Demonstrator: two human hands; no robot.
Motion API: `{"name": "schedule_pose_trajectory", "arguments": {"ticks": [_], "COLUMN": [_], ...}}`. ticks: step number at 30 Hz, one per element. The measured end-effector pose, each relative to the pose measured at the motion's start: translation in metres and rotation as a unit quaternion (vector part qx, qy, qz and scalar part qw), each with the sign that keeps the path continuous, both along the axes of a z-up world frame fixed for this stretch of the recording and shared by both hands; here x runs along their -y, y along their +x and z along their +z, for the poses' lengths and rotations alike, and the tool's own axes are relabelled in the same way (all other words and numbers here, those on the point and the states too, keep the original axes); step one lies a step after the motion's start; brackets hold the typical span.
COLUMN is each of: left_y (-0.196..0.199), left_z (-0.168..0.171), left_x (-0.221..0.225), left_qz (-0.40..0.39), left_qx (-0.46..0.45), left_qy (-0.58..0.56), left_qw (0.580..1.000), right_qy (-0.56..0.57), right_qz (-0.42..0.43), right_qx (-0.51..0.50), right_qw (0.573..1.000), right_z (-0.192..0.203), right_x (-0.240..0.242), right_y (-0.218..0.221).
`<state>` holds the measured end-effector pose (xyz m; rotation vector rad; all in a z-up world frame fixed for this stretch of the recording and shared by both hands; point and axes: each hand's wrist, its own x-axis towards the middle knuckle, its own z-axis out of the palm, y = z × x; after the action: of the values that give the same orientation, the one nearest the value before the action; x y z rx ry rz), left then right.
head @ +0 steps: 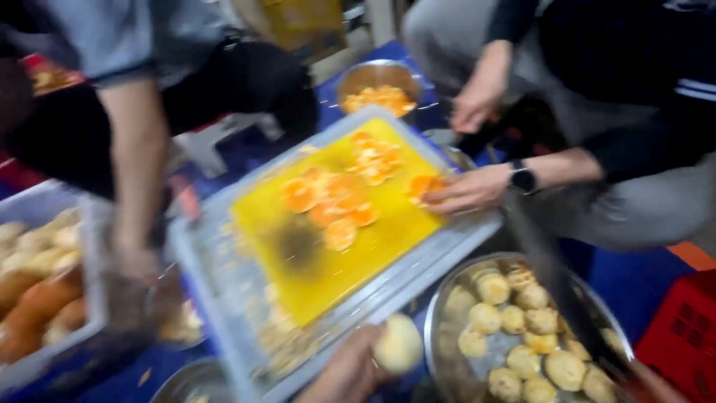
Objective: A group of people are peeling and slicing oranges while sitting on stools in a food preparation area.
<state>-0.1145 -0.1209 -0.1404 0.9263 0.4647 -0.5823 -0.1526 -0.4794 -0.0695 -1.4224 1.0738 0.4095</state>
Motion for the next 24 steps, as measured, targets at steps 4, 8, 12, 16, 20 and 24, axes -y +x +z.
{"name": "schedule_pose_trajectory", "arguments": {"ticks": [4, 8, 12, 16, 20, 24], "left_y": [0.015, 0.044, 0.048, 0.045, 0.044, 0.039], "left_z": [0.055, 0.057, 0.058, 0.083, 0.074, 0.077], "left_x": [-0.078, -0.123, -0.150, -0.152, -0.164, -0.165], "left_qz": [0.163, 0.191, 0.109, 0.056, 0.051, 0.071], "left_qx": [0.037, 0.111, 0.251, 0.161, 0.180, 0.213], "left_qy": [-0.009, 0.153, 0.384, 0.441, 0.458, 0.455], "left_qw": [0.986, 0.963, 0.882, 0.881, 0.869, 0.862], "right_qy": [0.204, -0.257, -0.305, -0.281, -0.272, -0.254], "right_qz": [-0.032, 0.496, 0.516, 0.488, 0.455, 0.487], "right_qx": [-0.027, 0.060, 0.170, 0.242, 0.333, 0.331], "right_qw": [0.978, 0.827, 0.783, 0.790, 0.780, 0.767], "right_z": [0.038, 0.035, -0.016, -0.008, 0.011, 0.029], "right_x": [-0.164, -0.256, -0.284, -0.289, -0.303, -0.315], "right_y": [0.005, -0.006, -0.006, -0.005, -0.015, -0.020]}}
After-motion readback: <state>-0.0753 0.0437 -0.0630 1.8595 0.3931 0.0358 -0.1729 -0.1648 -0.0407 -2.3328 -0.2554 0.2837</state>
